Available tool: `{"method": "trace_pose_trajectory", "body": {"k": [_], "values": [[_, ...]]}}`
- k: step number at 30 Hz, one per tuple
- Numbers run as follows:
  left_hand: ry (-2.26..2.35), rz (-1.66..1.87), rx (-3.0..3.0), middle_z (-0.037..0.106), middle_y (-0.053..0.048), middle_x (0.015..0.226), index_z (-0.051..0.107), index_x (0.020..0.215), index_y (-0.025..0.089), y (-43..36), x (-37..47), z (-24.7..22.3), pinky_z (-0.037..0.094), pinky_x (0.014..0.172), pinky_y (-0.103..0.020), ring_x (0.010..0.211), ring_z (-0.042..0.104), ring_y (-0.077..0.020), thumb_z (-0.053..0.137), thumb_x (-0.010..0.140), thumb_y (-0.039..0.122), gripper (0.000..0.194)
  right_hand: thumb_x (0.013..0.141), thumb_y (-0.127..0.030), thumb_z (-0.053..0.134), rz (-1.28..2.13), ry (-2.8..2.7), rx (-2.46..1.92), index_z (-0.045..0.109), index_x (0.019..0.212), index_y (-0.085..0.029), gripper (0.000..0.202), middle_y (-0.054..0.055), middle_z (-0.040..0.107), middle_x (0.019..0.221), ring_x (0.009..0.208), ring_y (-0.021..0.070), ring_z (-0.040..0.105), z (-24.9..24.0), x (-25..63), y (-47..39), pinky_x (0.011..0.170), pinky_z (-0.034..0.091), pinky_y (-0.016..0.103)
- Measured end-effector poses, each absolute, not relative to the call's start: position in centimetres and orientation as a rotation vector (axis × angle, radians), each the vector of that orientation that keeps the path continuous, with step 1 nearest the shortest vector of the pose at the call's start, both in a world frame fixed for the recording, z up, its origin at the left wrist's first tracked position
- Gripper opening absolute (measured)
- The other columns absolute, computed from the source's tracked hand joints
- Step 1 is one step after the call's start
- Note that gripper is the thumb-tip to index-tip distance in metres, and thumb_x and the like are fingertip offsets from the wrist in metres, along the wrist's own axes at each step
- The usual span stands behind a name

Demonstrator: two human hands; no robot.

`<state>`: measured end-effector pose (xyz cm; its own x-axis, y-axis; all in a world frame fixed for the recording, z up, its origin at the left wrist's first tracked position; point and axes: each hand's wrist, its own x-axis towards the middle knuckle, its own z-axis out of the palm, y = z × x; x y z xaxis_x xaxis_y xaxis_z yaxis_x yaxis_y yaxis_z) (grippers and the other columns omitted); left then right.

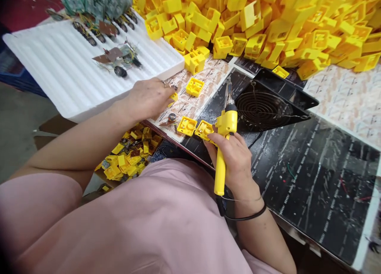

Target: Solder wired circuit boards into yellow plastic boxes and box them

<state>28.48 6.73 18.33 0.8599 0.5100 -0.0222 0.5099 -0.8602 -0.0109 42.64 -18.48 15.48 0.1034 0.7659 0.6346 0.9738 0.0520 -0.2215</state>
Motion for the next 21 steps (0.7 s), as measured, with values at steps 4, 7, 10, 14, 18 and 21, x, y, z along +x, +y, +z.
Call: {"method": "trace_pose_trajectory", "body": {"k": [4,7,10,14,18,21], "values": [[-0.984,-0.093,-3.037,0.077,-0.016,0.095,0.081,0.1,0.012,6.7,29.9,17.9,0.057,0.094,-0.047,0.112,0.071,-0.0372,0.069,0.091,0.025,0.019,0.095,-0.021,0.077,-0.402,-1.698,-1.76,0.063,0.114,-0.025,0.023,0.004,0.08,0.098,0.085,0.019,0.079,15.3,42.8,-18.8,0.081,0.062,0.03],[-1.048,-0.158,-3.122,0.078,-0.017,0.099,0.081,0.098,0.01,5.9,31.1,17.8,0.057,0.097,-0.048,0.108,0.073,-0.0353,0.062,0.096,0.029,0.026,0.094,-0.02,0.078,-0.381,-1.693,-1.758,0.064,0.116,-0.025,0.026,0.004,0.081,0.102,0.092,0.0202,0.08,15.5,43.0,-18.9,0.082,0.062,0.029],[-0.952,-0.445,-3.339,0.08,-0.013,0.103,0.081,0.108,0.013,5.4,31.3,18.0,0.057,0.101,-0.043,0.106,0.075,-0.0283,0.055,0.099,0.023,0.029,0.094,-0.022,0.078,-0.361,-1.676,-1.787,0.064,0.118,-0.027,0.029,0.004,0.081,0.108,0.095,0.02,0.08,15.9,43.3,-19.0,0.085,0.062,0.029],[-0.942,-0.972,-3.619,0.08,-0.001,0.09,0.065,0.143,0.018,5.5,29.1,18.0,0.06,0.091,-0.031,0.088,0.077,-0.0177,0.061,0.091,0.017,0.052,0.097,-0.041,0.075,-0.327,-1.599,-1.843,0.063,0.12,-0.028,0.029,0.004,0.08,0.115,0.099,0.0217,0.079,16.2,43.4,-17.8,0.087,0.062,0.031],[-1.132,-1.08,-3.766,0.078,-0.001,0.082,0.067,0.134,0.016,5.5,26.6,17.8,0.062,0.081,-0.027,0.08,0.077,-0.016,0.066,0.09,0.022,0.045,0.099,-0.057,0.067,-0.253,-1.614,-1.916,0.061,0.122,-0.024,0.041,0.009,0.079,0.113,0.091,0.0251,0.078,16.1,43.0,-14.1,0.076,0.059,0.034],[-1.248,-1.091,-3.784,0.08,-0.005,0.087,0.075,0.106,0.014,5.2,25.3,17.8,0.062,0.076,-0.026,0.078,0.077,-0.0159,0.066,0.091,0.027,0.022,0.1,-0.06,0.063,-0.176,-1.666,-2.071,0.061,0.124,-0.021,0.046,0.01,0.078,0.1,0.082,0.0271,0.075,16.1,42.1,-10.5,0.067,0.051,0.035]]}}
